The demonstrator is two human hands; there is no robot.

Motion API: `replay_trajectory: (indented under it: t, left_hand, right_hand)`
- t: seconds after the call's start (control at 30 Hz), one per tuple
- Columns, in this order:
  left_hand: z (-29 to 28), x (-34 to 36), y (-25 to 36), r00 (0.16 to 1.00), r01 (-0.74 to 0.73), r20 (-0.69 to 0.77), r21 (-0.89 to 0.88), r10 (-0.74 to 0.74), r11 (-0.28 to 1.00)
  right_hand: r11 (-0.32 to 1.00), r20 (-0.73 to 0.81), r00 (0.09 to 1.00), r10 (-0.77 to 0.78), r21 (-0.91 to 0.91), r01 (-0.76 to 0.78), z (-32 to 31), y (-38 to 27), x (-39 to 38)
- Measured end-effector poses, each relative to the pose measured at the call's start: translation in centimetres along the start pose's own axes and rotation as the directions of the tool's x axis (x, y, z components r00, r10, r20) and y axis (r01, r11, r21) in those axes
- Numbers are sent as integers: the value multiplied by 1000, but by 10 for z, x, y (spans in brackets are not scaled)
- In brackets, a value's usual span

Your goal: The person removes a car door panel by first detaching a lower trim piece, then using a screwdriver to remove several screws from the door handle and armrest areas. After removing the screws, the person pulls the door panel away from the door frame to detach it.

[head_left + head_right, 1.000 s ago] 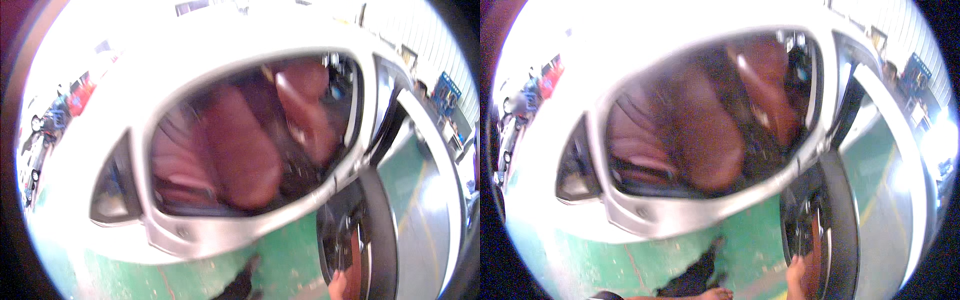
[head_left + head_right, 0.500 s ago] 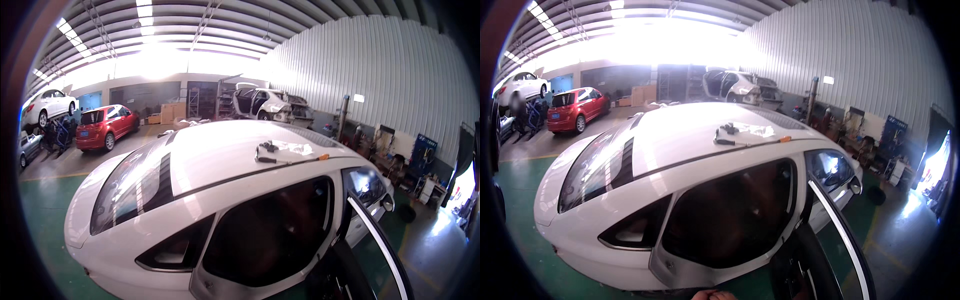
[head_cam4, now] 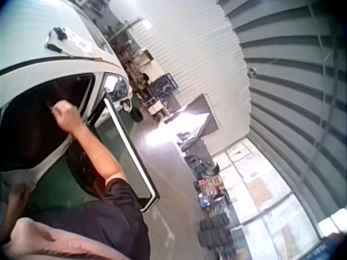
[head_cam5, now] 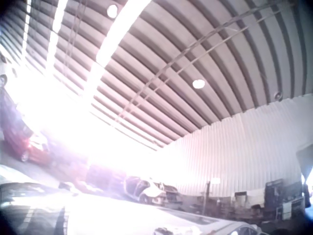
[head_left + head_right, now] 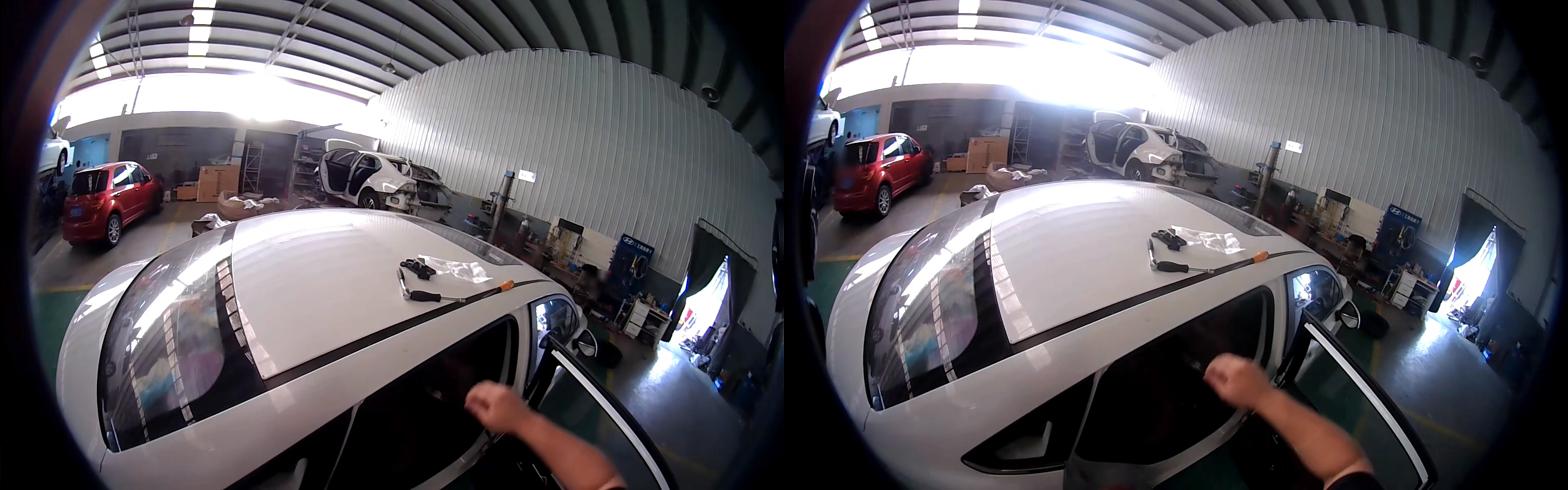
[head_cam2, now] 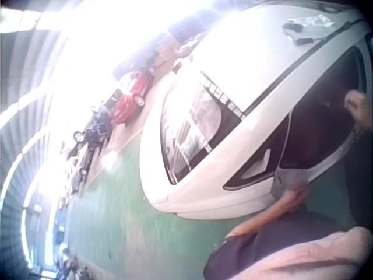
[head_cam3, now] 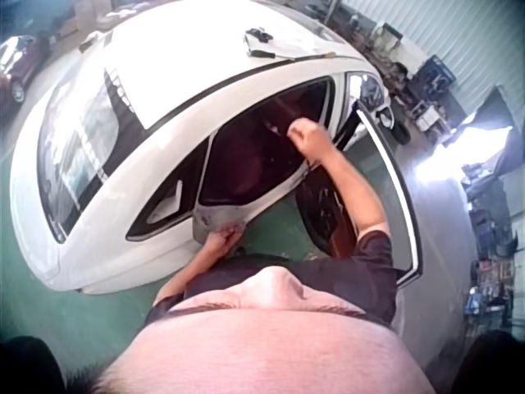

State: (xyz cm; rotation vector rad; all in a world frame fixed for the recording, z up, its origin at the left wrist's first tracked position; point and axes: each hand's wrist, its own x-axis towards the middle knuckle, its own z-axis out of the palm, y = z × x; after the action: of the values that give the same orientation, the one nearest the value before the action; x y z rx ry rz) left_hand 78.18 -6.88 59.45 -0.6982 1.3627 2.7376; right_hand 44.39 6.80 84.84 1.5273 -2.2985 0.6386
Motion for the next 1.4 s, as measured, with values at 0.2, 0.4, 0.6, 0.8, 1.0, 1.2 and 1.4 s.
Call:
replay_trajectory:
  t: [0.2,0.4,0.6,0.8,1.0,1.2,1.4]
  left_hand:
    - [-27,-18,16,979,179,-94,-42,-182,983]
    - [-30,-11,-7,971,94,-198,-210,-136,973]
    - [-29,10,-26,952,34,-288,-225,-100,974]
    - [14,29,-47,895,-60,-444,-202,-37,977]
    - [50,53,-44,913,45,-394,-155,-103,987]
    - [58,106,-33,990,90,-120,936,69,340]
    - [108,141,-15,898,413,-149,610,-414,676]
  right_hand:
    - [762,-62,940,336,-569,-309,-70,138,78]
    - [683,-150,874,462,-569,-458,-76,241,138]
    - [812,-131,881,454,-346,-470,-73,299,184]
    - [655,6,942,335,-720,-228,-63,359,198]
    - [672,-68,973,221,-713,-203,-52,382,197]
    - [905,-624,777,-88,-376,-199,-50,319,120]
    - [902,-446,789,421,299,-312,45,161,-167]
